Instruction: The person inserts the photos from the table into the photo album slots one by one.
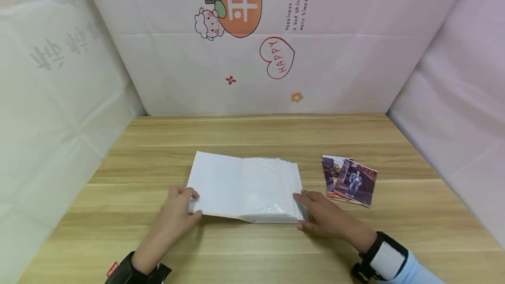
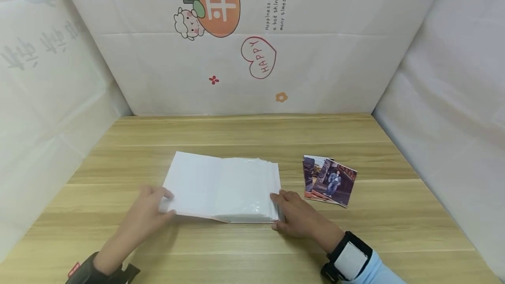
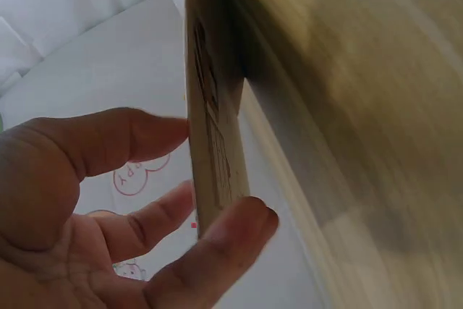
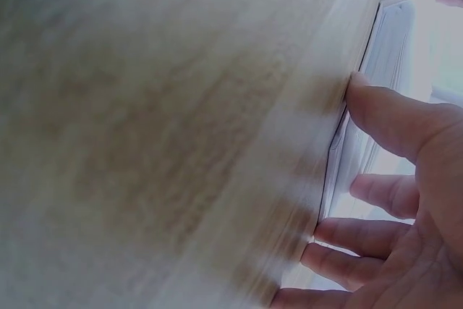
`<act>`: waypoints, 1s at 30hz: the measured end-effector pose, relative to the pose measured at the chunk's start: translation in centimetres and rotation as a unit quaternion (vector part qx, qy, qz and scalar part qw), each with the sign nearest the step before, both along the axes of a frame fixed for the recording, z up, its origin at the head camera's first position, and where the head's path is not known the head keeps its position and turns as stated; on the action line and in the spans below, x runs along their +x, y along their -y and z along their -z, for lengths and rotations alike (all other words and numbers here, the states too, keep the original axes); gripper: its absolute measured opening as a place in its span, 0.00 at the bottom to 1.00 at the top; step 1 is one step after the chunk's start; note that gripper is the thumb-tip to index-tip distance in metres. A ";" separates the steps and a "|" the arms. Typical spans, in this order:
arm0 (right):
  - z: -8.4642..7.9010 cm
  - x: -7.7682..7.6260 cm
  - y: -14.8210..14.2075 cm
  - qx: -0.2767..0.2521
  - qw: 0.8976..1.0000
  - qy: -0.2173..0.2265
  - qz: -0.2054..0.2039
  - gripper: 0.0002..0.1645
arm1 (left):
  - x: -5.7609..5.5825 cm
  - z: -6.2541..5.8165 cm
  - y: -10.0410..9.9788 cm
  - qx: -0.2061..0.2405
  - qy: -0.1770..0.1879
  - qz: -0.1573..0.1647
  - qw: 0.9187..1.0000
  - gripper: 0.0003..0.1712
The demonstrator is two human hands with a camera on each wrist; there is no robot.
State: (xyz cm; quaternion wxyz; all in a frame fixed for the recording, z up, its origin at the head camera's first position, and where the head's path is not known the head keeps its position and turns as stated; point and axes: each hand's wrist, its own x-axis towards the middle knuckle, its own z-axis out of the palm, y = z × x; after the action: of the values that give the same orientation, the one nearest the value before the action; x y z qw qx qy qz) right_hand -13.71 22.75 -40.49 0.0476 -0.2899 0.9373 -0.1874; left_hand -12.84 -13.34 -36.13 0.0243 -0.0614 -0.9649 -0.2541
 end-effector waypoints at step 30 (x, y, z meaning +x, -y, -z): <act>-0.1 0.0 0.0 -0.002 1.000 0.005 0.005 0.42 | -0.3 2.7 0.3 -0.007 0.085 0.051 0.995 0.17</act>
State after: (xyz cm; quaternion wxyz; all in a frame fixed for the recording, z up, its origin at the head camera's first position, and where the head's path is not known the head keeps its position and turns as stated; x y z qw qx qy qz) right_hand -13.74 22.77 -40.40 0.0513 -0.2847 0.9380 -0.1911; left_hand -13.09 -13.65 -38.82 -0.0717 -0.0887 -0.9608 -0.2526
